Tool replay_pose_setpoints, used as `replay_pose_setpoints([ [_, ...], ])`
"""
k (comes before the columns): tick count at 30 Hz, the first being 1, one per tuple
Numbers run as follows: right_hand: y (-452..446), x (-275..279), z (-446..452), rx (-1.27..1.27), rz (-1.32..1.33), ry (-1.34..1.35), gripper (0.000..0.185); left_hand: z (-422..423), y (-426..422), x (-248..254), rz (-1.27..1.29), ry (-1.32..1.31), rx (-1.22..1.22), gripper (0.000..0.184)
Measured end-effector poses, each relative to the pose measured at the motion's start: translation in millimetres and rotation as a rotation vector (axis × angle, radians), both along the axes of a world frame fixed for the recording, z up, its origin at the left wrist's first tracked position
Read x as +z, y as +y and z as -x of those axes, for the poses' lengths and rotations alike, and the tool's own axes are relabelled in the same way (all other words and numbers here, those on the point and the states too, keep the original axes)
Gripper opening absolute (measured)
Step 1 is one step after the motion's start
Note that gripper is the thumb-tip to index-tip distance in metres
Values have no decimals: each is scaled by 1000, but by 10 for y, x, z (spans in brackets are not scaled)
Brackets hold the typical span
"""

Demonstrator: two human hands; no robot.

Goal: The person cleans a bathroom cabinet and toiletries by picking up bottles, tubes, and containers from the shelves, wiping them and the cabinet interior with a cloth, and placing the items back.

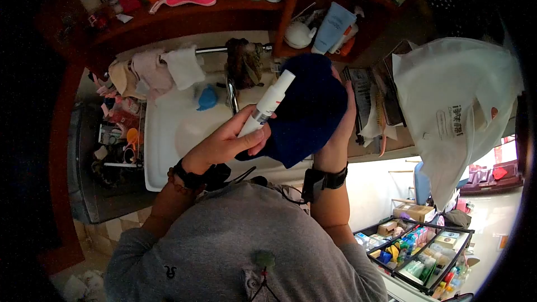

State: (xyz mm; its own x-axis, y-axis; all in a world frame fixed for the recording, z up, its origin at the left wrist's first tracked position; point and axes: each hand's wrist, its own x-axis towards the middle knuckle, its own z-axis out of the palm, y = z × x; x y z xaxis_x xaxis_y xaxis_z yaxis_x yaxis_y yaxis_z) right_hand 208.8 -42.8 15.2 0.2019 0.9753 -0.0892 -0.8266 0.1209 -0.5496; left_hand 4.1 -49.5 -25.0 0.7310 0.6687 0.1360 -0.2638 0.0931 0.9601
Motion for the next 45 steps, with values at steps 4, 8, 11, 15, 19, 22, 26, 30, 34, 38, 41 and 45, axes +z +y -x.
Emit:
replay_pose_setpoints([
  [4, -98, -8, 243, 82, -249, -440, 48, -99, -29, 43, 212, -1, -35, 40],
  [8, -89, -272, 373, -50, -228, -1062, 46, -206, -43, -24, 159, 288, 173, 33],
  [11, -139, -326, 389, -138, -200, -1043, 42, -221, 28, -63, -207, 470, 227, 41],
  [15, -54, -374, 288, -337, -83, -800, 29, -317, 19, 29, -198, 498, 186, 42],
  [19, -162, -294, -186, -235, -56, -953, 21, -209, 88, 183, -526, 569, 324, 43],
  [22, -288, 10, -178, -592, -411, -1704, 27, -135, 151, 647, -672, 752, 391, 38],
  [26, -329, 167, -85, -523, -360, -2039, 48, -184, 238, 1104, -1023, 808, 337, 30],
  [30, -276, 12, -181, -441, -362, -1874, 42, -287, 295, 1509, -1087, 710, 253, 27],
  [34, -273, -37, -259, -441, -335, -1545, 45, -465, 522, 1756, -954, 506, 219, 20],
  [38, -328, 75, -223, -446, -205, -1328, 50, -746, 860, 2024, -985, 451, 253, 19],
  [41, -353, 13, -235, -519, -227, -1262, 56, -1000, 1397, 2484, -1278, 430, 376, 25],
  [45, -378, -255, -172, -443, -173, -1200, 44, -1394, 1554, 3275, -1379, 587, 401, 24],
])
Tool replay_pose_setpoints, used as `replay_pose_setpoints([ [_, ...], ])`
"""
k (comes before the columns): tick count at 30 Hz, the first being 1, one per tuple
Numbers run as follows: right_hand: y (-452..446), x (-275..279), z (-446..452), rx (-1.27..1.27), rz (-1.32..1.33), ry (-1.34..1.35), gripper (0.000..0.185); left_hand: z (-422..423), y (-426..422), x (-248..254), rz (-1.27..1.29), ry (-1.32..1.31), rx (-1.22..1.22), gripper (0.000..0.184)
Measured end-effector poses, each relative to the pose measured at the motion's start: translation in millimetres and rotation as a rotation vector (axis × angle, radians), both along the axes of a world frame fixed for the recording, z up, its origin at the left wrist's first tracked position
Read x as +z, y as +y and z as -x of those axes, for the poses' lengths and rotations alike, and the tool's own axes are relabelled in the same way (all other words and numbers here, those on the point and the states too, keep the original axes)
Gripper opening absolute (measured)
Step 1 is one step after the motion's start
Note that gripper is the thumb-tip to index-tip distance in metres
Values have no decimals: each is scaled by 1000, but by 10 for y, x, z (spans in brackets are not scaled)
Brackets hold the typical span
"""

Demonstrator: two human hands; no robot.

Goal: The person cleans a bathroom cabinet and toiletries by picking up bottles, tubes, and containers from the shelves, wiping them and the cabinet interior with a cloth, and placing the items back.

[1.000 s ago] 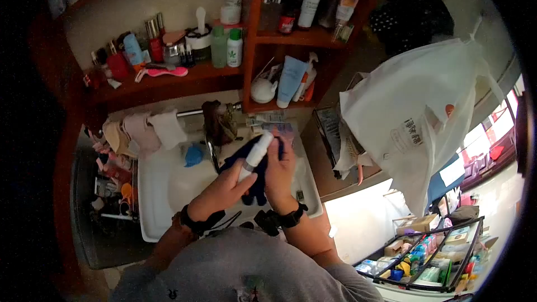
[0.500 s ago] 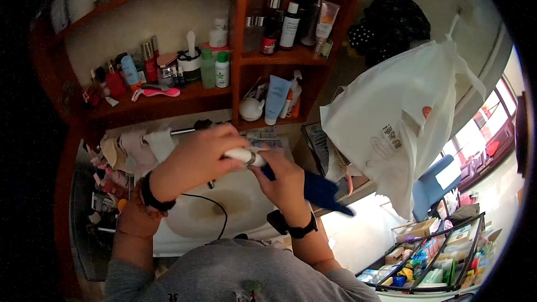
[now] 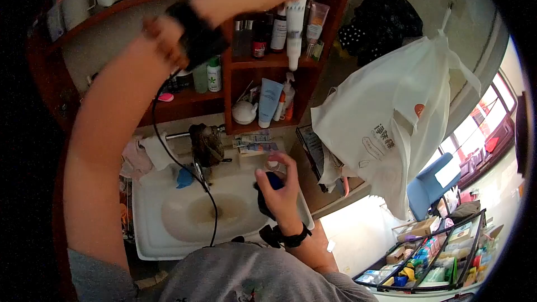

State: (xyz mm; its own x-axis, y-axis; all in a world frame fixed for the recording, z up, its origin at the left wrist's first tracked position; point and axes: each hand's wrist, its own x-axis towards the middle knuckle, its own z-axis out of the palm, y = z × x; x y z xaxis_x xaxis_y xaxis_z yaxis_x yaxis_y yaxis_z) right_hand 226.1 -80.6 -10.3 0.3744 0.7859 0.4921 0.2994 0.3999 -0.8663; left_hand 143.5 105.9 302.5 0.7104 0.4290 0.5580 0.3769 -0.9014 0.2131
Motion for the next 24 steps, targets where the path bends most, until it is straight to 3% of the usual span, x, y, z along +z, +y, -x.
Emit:
replay_pose_setpoints([
  [1, -35, -11, 23, 2, 27, -4, 45, -26, -181, 197, 178, 93, 87, 23],
  [9, -200, -63, -73, 9, 68, 71, 44, -625, 517, 122, -94, 144, 132, 27],
  [10, -209, -68, -97, 9, 74, 78, 43, -831, 894, -12, -412, 136, 220, 21],
  [14, -263, -53, -135, 57, 170, 203, 43, -909, 1077, -127, -464, 73, 223, 17],
  [24, -197, -157, -189, 64, 115, 111, 44, -955, 1225, -127, -473, 182, 259, 16],
])
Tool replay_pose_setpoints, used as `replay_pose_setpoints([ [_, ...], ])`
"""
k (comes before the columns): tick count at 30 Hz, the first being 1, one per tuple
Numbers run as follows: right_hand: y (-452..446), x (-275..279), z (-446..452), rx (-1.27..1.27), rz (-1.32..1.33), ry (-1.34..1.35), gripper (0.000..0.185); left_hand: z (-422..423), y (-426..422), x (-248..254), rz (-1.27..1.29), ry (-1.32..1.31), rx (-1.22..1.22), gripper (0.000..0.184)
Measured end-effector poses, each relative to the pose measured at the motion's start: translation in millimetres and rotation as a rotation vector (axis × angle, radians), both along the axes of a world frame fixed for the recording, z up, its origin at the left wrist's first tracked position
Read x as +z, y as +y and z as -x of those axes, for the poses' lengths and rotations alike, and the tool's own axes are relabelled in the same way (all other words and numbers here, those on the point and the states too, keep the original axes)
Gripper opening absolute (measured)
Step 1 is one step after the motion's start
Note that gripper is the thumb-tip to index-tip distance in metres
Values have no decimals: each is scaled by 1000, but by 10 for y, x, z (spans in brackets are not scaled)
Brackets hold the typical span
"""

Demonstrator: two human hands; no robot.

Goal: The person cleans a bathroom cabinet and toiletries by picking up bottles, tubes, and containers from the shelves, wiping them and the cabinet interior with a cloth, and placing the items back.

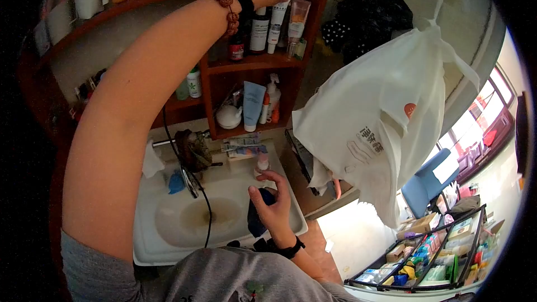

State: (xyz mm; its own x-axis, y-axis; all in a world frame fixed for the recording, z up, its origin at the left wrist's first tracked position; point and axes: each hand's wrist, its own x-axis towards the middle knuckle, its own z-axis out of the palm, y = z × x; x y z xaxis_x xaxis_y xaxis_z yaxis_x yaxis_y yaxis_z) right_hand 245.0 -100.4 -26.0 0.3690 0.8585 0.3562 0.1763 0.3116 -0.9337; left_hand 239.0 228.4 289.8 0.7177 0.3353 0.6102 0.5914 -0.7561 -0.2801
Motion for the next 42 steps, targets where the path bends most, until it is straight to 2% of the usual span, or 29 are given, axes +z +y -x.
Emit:
replay_pose_setpoints([
  [4, 17, 22, 16, -1, -11, -15, 41, 44, -194, 39, 42, -27, 14, 21],
  [7, 43, 43, 41, 13, -24, -8, 39, 239, -644, 227, 323, -30, 2, 27],
  [13, 94, 1, 72, 15, -54, -28, 38, 280, -753, 218, 479, -94, 16, 30],
  [19, 100, -35, 45, 47, -15, -17, 36, 251, -736, 222, 432, -81, 36, 29],
  [22, 103, -30, 45, 42, -16, -2, 36, 237, -677, 236, 328, -81, 5, 30],
  [25, 88, -29, 37, 63, 28, 72, 35, 284, -824, 317, 389, -63, 29, 30],
  [26, 78, -34, 30, 74, 52, 105, 34, 281, -835, 292, 364, -107, 1, 30],
  [28, 97, -6, -21, 2, -8, -20, 32, 267, -856, 193, 325, -191, -54, 31],
  [29, 102, 1, -62, -33, -31, -82, 31, 438, -1330, 161, 447, -245, -189, 32],
  [30, 146, -133, -129, -83, -57, -141, 26, 369, -1342, 44, 437, -328, -221, 34],
  [32, 64, 28, -134, -75, -16, 169, 20, 643, -2005, -168, 491, -222, -395, 35],
  [33, 42, 10, -196, -107, 12, 194, 17, 604, -2003, -593, 116, -320, -516, 28],
  [35, 20, -80, -326, -170, 15, 206, 15, 905, -2404, -1088, 303, -82, -593, 34],
  [37, -12, 91, -297, -5, -150, 829, 18, 1197, -2683, -1772, 449, 33, -608, 42],
  [39, -56, 131, -263, 130, -288, 863, 23, 1281, -2764, -2372, 709, -58, -572, 52],
  [41, -6, 160, -192, 232, -346, 707, 28, 1263, -2769, -2763, 1112, -292, -504, 64],
  [42, 8, 169, -156, 285, -367, 624, 31, 1235, -2778, -2918, 1297, -478, -555, 63],
])
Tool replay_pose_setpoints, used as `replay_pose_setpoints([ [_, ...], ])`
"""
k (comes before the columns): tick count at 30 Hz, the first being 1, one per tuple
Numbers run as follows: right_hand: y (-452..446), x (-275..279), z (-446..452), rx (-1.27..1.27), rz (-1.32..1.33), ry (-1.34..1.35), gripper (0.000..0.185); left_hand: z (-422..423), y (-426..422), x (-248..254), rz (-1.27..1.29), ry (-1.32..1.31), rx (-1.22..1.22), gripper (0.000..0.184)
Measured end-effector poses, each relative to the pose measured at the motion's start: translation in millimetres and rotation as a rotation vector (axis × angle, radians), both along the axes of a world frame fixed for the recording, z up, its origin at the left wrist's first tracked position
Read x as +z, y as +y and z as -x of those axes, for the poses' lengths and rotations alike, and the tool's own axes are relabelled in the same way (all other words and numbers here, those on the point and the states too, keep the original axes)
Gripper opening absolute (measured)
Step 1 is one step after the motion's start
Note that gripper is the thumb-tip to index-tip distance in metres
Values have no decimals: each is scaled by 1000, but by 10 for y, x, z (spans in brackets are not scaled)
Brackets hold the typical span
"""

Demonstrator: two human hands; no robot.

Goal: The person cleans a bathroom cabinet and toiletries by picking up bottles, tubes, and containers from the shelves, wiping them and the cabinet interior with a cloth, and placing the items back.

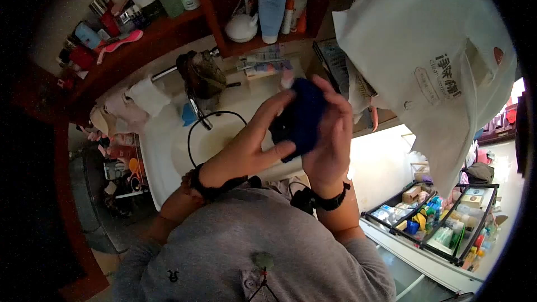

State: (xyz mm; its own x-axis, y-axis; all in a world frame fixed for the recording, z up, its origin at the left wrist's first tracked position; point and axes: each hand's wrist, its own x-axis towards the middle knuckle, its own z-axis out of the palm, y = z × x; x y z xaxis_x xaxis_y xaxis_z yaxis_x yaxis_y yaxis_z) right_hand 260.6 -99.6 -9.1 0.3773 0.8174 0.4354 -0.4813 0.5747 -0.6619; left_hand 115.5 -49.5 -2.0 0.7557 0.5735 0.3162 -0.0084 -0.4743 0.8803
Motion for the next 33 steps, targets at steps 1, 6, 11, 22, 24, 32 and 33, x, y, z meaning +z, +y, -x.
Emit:
replay_pose_setpoints([
  [1, 17, 2, 39, 16, 64, -126, 39, -20, -15, -135, 224, -139, 8, 63],
  [6, 214, -367, 199, -369, -130, -1247, 46, 168, -48, -762, 351, -177, 220, 52],
  [11, 88, -615, 256, -427, -119, -1111, 43, 395, -111, -733, 142, 19, 316, 45],
  [22, -124, -2007, 304, 48, 479, -376, 37, 91, -167, -802, -257, 346, -95, 76],
  [24, -112, -2141, 219, 154, 396, -127, 37, -38, -277, -809, -270, 368, -138, 73],
  [32, -240, -1704, -37, 422, 790, -544, 41, 79, -33, -1490, 30, 259, 9, 42],
  [33, -226, -1872, -86, 458, 841, -645, 43, 119, -83, -1574, 79, 277, 36, 42],
])
